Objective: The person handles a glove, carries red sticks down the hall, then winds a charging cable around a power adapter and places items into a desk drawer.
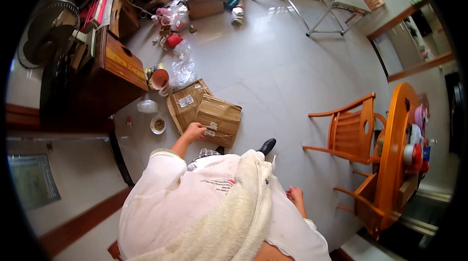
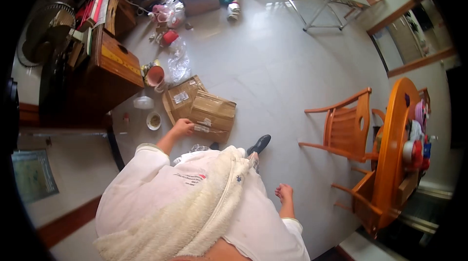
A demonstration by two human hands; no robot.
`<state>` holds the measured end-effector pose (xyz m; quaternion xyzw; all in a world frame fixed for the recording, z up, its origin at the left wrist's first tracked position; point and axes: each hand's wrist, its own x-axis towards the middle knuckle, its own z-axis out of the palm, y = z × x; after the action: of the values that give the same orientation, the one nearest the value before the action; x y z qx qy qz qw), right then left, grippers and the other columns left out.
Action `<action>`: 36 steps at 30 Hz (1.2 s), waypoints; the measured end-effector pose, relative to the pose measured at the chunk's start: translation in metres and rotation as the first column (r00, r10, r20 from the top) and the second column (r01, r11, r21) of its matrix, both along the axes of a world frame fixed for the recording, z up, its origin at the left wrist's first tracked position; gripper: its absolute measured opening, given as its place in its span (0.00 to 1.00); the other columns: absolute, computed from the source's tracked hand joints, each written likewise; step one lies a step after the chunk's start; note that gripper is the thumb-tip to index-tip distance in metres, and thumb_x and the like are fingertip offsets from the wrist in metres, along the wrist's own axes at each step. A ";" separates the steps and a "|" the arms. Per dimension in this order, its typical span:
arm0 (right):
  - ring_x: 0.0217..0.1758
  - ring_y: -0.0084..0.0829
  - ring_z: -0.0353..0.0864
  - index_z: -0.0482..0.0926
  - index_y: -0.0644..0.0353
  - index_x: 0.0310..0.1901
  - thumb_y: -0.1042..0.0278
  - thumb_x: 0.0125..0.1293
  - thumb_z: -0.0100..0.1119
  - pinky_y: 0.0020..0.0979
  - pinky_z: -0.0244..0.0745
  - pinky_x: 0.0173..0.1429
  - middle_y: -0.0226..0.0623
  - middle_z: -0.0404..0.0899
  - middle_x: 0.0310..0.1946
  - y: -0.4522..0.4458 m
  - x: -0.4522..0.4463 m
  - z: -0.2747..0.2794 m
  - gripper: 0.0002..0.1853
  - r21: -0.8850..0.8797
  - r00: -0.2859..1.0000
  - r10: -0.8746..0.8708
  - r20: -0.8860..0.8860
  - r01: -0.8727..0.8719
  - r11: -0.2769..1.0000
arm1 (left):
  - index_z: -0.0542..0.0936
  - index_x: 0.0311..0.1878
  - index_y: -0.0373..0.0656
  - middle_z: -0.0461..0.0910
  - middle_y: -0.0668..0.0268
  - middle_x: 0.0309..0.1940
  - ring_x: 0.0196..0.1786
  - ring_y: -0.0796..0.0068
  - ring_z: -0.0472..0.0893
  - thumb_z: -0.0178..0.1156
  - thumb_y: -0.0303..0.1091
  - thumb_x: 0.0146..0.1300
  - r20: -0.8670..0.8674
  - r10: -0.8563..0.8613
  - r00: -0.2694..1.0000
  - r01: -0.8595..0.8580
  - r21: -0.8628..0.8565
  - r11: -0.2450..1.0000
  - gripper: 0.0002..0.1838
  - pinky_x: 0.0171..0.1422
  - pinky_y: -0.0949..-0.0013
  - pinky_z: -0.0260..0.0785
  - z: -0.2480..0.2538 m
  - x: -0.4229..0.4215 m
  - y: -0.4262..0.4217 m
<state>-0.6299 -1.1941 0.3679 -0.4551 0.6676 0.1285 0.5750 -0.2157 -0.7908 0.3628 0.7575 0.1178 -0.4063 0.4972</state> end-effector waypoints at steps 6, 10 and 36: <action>0.26 0.31 0.76 0.71 0.68 0.42 0.68 0.61 0.50 0.30 0.75 0.27 0.40 0.74 0.27 -0.150 0.110 -0.008 0.12 -0.037 0.947 0.320 0.035 -0.319 0.947 | 0.73 0.33 0.34 0.73 0.55 0.21 0.18 0.61 0.75 0.51 0.31 0.59 -0.198 0.434 0.879 -0.341 0.377 0.861 0.08 0.17 0.62 0.69 -0.052 -0.081 0.047; 0.17 0.27 0.71 0.71 0.64 0.37 0.70 0.60 0.51 0.25 0.69 0.17 0.38 0.72 0.21 -0.257 0.180 -0.008 0.08 -0.043 0.906 0.410 0.103 -0.407 0.912 | 0.79 0.33 0.35 0.77 0.51 0.21 0.22 0.60 0.79 0.56 0.32 0.55 -0.420 0.102 0.902 0.035 0.305 0.952 0.09 0.22 0.57 0.70 -0.040 -0.188 0.011; 0.17 0.27 0.72 0.69 0.66 0.39 0.72 0.60 0.48 0.26 0.72 0.19 0.37 0.71 0.20 -0.364 0.519 0.001 0.08 0.002 0.824 0.554 -0.118 -0.558 0.830 | 0.74 0.27 0.36 0.74 0.63 0.19 0.17 0.74 0.72 0.55 0.30 0.56 -0.225 0.554 0.801 -0.523 0.188 0.832 0.07 0.16 0.71 0.65 -0.002 0.161 -0.200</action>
<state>-0.1104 -1.5583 0.3690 -0.6308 0.5398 0.3052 0.4663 -0.0546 -0.9909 0.3606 0.6576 0.4184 -0.3400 0.5263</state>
